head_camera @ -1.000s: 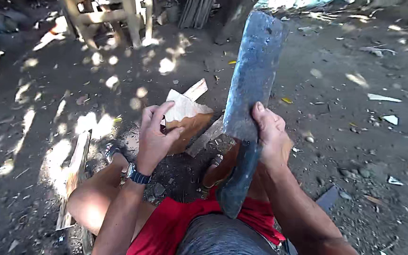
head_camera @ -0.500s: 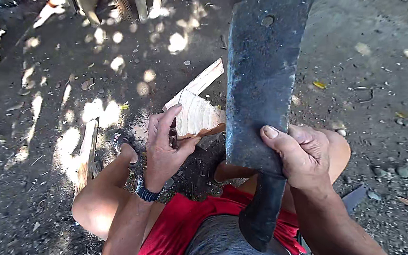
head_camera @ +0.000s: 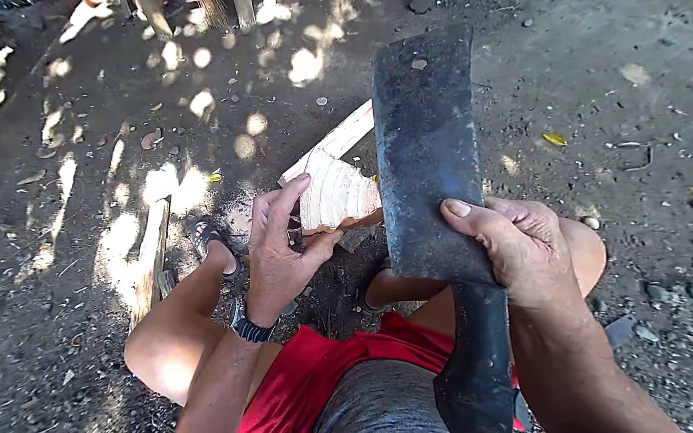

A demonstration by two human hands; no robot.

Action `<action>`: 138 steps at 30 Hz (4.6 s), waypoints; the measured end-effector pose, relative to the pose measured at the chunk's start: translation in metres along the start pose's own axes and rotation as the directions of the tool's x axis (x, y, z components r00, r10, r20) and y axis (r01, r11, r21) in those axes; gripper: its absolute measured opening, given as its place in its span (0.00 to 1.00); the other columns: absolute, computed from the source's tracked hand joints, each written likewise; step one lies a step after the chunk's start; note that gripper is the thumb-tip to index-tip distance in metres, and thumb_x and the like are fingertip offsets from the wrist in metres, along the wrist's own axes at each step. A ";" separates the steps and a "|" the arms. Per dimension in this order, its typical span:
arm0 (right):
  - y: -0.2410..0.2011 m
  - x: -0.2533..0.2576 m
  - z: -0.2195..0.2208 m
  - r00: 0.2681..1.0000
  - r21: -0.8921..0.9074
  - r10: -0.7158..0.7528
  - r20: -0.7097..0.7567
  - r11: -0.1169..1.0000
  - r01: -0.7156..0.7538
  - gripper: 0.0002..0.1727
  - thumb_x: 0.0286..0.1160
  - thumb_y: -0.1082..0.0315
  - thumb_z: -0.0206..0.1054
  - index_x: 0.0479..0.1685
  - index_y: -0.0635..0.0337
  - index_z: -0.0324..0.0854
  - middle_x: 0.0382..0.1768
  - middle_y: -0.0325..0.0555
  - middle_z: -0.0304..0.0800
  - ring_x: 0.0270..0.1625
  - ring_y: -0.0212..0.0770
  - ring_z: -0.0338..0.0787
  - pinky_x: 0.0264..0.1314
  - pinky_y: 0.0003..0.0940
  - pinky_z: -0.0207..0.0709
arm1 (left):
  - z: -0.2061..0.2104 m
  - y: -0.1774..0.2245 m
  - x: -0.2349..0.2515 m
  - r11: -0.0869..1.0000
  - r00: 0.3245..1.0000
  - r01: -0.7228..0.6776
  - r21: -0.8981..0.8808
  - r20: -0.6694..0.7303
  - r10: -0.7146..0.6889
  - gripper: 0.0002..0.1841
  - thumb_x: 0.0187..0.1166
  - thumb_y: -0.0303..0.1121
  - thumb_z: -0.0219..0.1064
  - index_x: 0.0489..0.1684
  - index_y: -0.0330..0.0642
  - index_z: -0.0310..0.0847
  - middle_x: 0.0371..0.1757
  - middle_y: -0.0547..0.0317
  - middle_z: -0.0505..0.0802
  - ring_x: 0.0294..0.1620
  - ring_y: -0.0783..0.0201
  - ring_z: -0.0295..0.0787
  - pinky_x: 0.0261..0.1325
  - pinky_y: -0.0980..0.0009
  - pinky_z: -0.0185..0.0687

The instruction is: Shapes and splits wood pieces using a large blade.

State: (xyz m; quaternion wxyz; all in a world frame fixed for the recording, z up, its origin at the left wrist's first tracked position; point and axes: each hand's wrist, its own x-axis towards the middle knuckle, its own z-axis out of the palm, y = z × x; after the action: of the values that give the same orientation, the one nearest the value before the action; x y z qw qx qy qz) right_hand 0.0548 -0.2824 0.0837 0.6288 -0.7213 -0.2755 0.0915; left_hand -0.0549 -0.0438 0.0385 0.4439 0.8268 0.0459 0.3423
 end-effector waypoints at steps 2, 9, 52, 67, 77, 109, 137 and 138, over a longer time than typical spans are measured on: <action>-0.002 0.001 0.000 0.999 0.017 0.034 0.000 0.999 -0.034 0.21 0.88 0.59 0.58 0.21 0.44 0.83 0.16 0.27 0.83 0.18 0.21 0.81 0.19 0.16 0.76 | 0.000 0.000 0.001 1.000 1.000 -0.007 -0.008 0.003 0.007 0.44 0.59 0.32 0.88 0.83 0.50 0.71 0.65 0.57 0.80 0.60 0.64 0.84 0.55 0.69 0.90; -0.002 0.000 0.003 0.997 0.024 0.069 -0.015 0.997 -0.069 0.21 0.88 0.59 0.57 0.21 0.45 0.83 0.16 0.28 0.83 0.18 0.22 0.81 0.19 0.17 0.76 | -0.002 0.001 -0.001 1.000 1.000 -0.002 -0.002 0.007 0.002 0.44 0.59 0.32 0.88 0.83 0.51 0.71 0.65 0.56 0.80 0.60 0.64 0.84 0.54 0.70 0.90; 0.124 -0.052 0.063 0.702 0.608 0.680 0.212 0.471 -0.640 0.08 0.85 0.65 0.62 0.51 0.60 0.73 0.13 0.38 0.71 0.09 0.36 0.75 0.14 0.38 0.84 | -0.064 -0.045 0.101 0.890 0.808 -0.401 -0.217 -0.541 0.233 0.59 0.65 0.54 0.77 0.89 0.24 0.42 0.80 0.38 0.72 0.71 0.57 0.79 0.72 0.60 0.80; 0.054 0.015 0.090 0.956 0.202 -0.249 0.153 0.955 0.217 0.37 0.77 0.53 0.72 0.83 0.55 0.65 0.34 0.37 0.91 0.30 0.32 0.90 0.33 0.34 0.90 | -0.061 -0.052 0.027 0.985 0.979 0.172 -0.029 -0.103 -0.174 0.80 0.40 0.51 0.93 0.98 0.50 0.29 0.87 0.51 0.71 0.78 0.59 0.77 0.78 0.58 0.79; 0.041 0.014 0.098 0.969 0.118 -0.193 0.155 0.977 0.175 0.25 0.70 0.50 0.79 0.61 0.50 0.80 0.25 0.30 0.87 0.20 0.27 0.84 0.20 0.27 0.84 | -0.060 -0.042 0.006 0.960 0.966 0.258 0.109 -0.054 -0.253 0.77 0.44 0.30 0.93 0.98 0.68 0.31 0.92 0.56 0.63 0.81 0.54 0.74 0.77 0.53 0.79; 0.067 0.038 0.088 0.964 -0.146 0.069 0.257 0.989 -0.032 0.19 0.71 0.48 0.77 0.41 0.54 0.83 0.19 0.43 0.84 0.16 0.41 0.83 0.19 0.44 0.81 | -0.065 -0.039 -0.001 0.922 0.953 0.303 0.241 -0.092 -0.289 0.61 0.43 0.31 0.90 0.89 0.46 0.54 0.76 0.49 0.82 0.73 0.57 0.82 0.73 0.54 0.82; 0.051 0.036 0.114 0.950 -0.151 0.077 0.304 0.988 -0.031 0.18 0.70 0.45 0.75 0.40 0.49 0.84 0.18 0.36 0.85 0.16 0.35 0.84 0.19 0.38 0.82 | -0.084 -0.043 -0.009 0.883 0.939 0.342 0.321 -0.086 -0.333 0.67 0.39 0.32 0.91 0.91 0.48 0.48 0.74 0.47 0.83 0.70 0.52 0.84 0.68 0.47 0.84; 0.044 0.032 0.111 0.957 -0.145 0.058 0.284 0.989 -0.017 0.18 0.70 0.45 0.75 0.40 0.49 0.84 0.18 0.35 0.84 0.16 0.34 0.84 0.19 0.38 0.81 | -0.082 -0.044 -0.008 0.887 0.941 0.336 0.315 -0.083 -0.327 0.68 0.39 0.32 0.92 0.92 0.48 0.47 0.76 0.47 0.81 0.72 0.53 0.82 0.71 0.48 0.83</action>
State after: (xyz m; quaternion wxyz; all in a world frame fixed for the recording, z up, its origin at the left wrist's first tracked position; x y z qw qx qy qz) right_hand 0.0410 -0.1730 0.0273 0.5278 -0.7480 -0.3561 0.1873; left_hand -0.1006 0.0371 0.0309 0.3528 0.8638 0.2481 0.2605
